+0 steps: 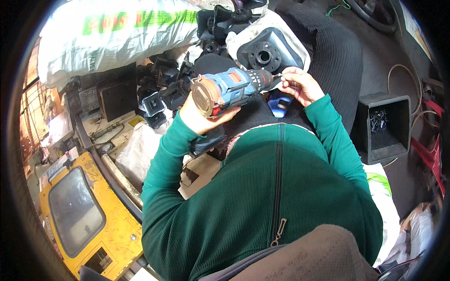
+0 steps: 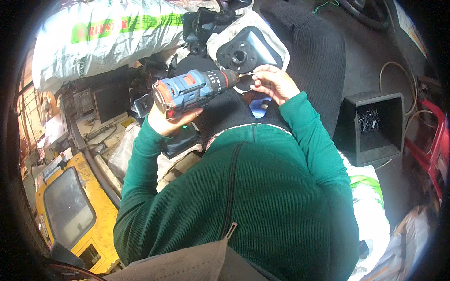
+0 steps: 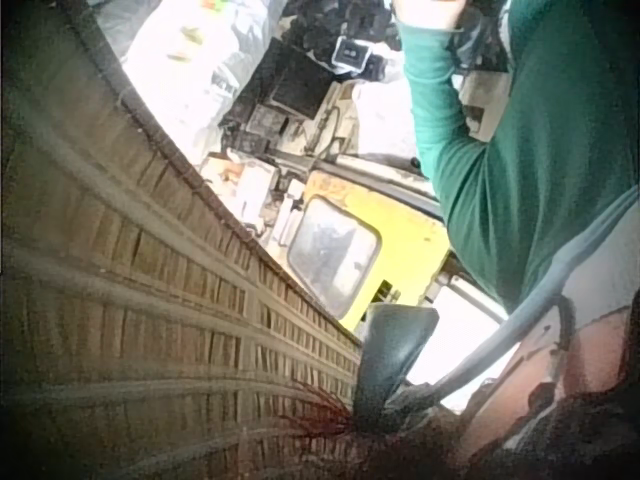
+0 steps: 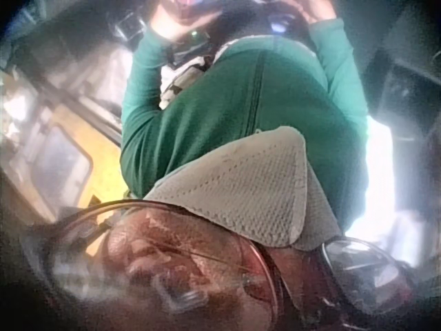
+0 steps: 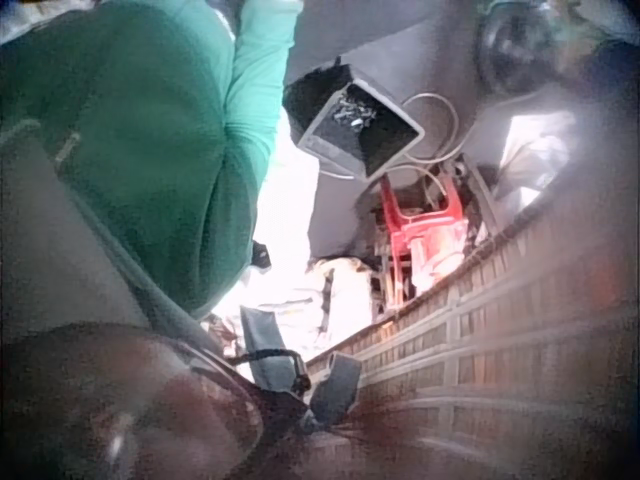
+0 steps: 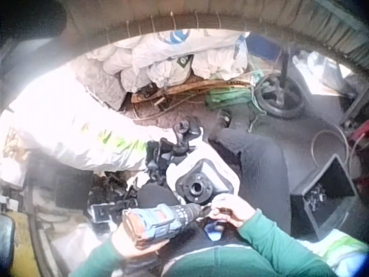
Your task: The person uses a cordless drill to fasten screws into black plastic parts resting on their lap. They repeatedly pick up parts, align them, and drive screws with the drill, then set the parts aside.
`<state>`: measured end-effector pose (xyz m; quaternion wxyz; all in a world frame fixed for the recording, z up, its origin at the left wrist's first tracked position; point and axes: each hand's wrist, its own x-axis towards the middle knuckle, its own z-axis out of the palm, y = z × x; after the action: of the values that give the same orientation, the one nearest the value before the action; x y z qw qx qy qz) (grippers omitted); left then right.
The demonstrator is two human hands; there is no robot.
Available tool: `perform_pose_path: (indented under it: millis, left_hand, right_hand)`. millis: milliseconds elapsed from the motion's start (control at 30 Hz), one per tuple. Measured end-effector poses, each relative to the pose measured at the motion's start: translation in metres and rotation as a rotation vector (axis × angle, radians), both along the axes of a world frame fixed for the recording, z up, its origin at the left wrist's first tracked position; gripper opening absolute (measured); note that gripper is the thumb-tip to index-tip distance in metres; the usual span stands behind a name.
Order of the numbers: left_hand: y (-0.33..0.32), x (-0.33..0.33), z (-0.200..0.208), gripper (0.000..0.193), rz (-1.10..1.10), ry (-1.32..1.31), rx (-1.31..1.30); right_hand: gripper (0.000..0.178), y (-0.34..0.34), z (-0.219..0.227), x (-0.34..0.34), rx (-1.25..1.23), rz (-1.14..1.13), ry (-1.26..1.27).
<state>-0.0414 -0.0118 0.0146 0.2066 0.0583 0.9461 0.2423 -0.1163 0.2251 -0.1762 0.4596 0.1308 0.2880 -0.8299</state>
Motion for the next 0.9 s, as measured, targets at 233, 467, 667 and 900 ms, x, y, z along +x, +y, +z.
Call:
perform_pose_path:
  millis: [233, 467, 667, 900]
  left_hand:
    - [0.004, -0.013, 0.008, 0.054, -0.169, 0.065, -0.007]
    - [0.008, -0.019, 0.012, 0.056, -0.125, 0.005, 0.026]
    - [-0.009, -0.014, 0.003, 0.042, -0.001, -0.053, 0.097]
    - [-0.008, -0.018, -0.004, 0.05, 0.138, -0.113, 0.085]
  right_hand:
    - [0.019, 0.0, -0.012, -0.002, 0.006, 0.165, 0.076]
    - [0.018, 0.0, -0.018, -0.005, -0.064, 0.221, 0.027]
    - [0.014, -0.004, -0.013, -0.008, 0.008, 0.154, 0.098]
    - [0.024, -0.009, -0.012, -0.008, 0.116, 0.036, 0.019]
